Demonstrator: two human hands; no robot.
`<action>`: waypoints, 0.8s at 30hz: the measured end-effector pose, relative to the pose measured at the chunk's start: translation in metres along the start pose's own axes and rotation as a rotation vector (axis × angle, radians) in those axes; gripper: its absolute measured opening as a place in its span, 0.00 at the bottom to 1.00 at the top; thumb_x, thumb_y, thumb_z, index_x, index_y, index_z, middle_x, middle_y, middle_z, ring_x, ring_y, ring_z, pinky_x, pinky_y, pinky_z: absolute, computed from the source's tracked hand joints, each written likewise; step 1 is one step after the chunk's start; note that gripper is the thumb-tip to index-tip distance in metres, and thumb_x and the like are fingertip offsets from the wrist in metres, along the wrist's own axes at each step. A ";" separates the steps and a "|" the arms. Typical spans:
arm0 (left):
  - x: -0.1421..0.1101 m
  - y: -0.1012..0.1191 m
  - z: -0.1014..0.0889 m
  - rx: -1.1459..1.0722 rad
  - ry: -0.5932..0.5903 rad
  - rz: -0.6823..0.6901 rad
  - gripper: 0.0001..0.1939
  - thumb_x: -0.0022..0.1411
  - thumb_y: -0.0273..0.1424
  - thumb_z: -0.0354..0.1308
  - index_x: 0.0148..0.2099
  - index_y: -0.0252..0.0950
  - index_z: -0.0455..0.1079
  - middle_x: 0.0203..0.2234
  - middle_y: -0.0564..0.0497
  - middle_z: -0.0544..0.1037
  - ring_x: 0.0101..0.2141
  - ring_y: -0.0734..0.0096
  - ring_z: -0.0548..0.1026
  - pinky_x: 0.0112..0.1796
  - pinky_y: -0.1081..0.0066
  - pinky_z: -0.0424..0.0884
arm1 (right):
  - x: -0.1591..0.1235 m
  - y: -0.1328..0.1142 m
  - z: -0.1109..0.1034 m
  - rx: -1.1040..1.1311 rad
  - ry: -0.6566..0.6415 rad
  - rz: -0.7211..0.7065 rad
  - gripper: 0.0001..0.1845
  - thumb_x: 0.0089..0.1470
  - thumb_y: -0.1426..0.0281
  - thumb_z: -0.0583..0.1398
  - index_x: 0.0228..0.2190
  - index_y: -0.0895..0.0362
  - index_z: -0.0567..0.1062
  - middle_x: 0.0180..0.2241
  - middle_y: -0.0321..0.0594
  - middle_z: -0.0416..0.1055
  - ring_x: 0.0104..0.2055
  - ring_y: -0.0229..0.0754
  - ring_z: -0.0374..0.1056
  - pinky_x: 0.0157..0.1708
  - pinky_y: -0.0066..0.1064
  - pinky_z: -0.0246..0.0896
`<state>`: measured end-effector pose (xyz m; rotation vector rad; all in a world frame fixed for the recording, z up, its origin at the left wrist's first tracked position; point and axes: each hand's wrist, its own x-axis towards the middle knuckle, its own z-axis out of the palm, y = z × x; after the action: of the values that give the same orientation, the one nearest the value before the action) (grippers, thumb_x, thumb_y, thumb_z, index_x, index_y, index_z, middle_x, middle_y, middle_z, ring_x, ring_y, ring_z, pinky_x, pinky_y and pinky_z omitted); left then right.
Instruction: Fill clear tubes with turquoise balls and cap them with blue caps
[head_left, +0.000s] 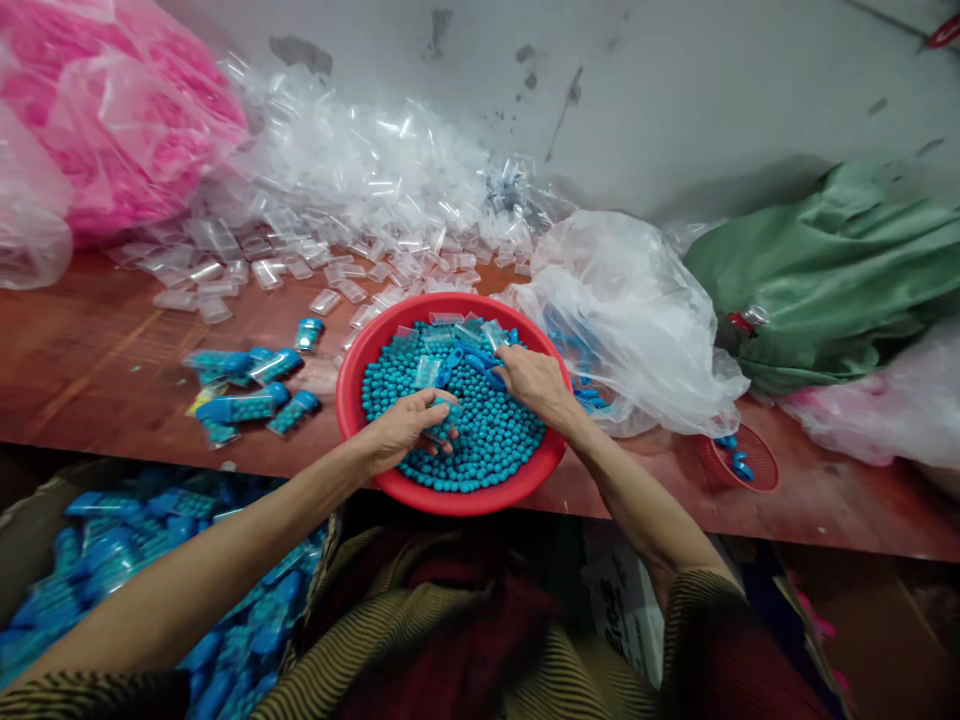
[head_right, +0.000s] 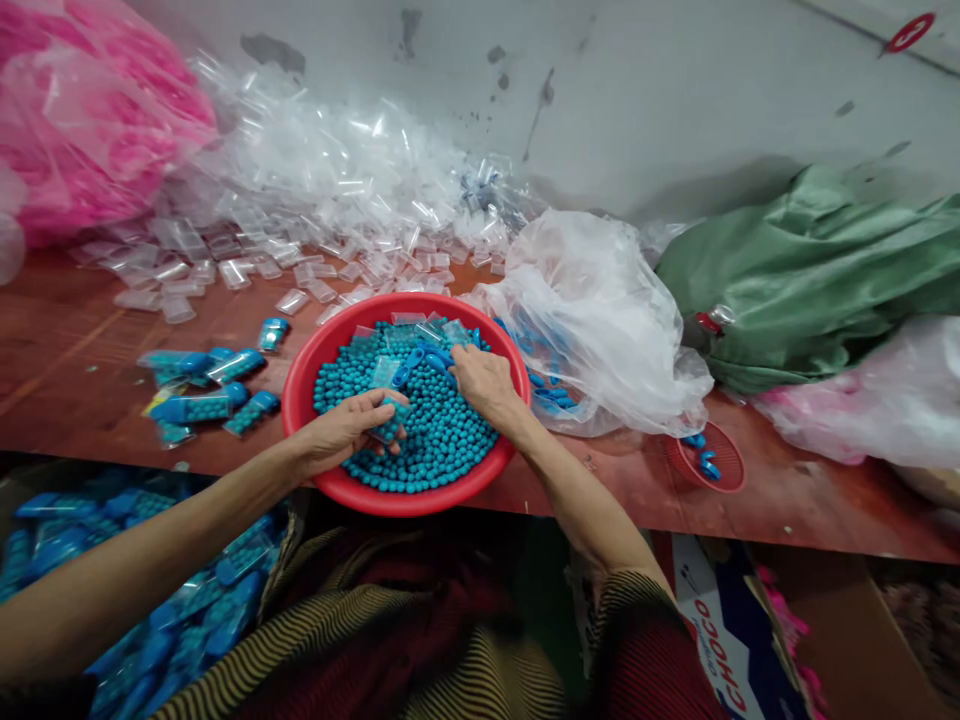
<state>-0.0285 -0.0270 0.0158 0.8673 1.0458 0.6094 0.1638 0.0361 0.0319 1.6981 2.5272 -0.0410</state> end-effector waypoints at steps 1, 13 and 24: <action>0.000 0.000 0.000 -0.009 -0.023 0.004 0.27 0.49 0.44 0.61 0.47 0.36 0.60 0.25 0.53 0.74 0.22 0.72 0.73 0.22 0.75 0.61 | 0.000 -0.002 0.003 -0.018 -0.012 -0.023 0.15 0.60 0.66 0.51 0.45 0.58 0.69 0.43 0.52 0.71 0.41 0.50 0.70 0.35 0.33 0.59; -0.003 -0.002 0.004 -0.007 0.027 0.064 0.19 0.54 0.37 0.58 0.46 0.34 0.61 0.24 0.52 0.73 0.18 0.78 0.70 0.16 0.81 0.58 | -0.010 -0.003 0.013 0.287 -0.068 -0.035 0.25 0.60 0.59 0.52 0.56 0.53 0.64 0.44 0.44 0.75 0.45 0.47 0.70 0.44 0.34 0.62; -0.027 0.013 -0.022 0.009 0.033 0.143 0.22 0.54 0.40 0.60 0.47 0.35 0.61 0.26 0.52 0.74 0.18 0.81 0.69 0.16 0.82 0.57 | -0.023 0.000 0.003 -0.079 0.115 -0.444 0.20 0.61 0.75 0.47 0.51 0.51 0.68 0.50 0.47 0.66 0.46 0.47 0.63 0.38 0.36 0.59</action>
<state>-0.0598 -0.0345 0.0342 0.9484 1.0226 0.7414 0.1728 0.0149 0.0309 1.1138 2.8948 0.1259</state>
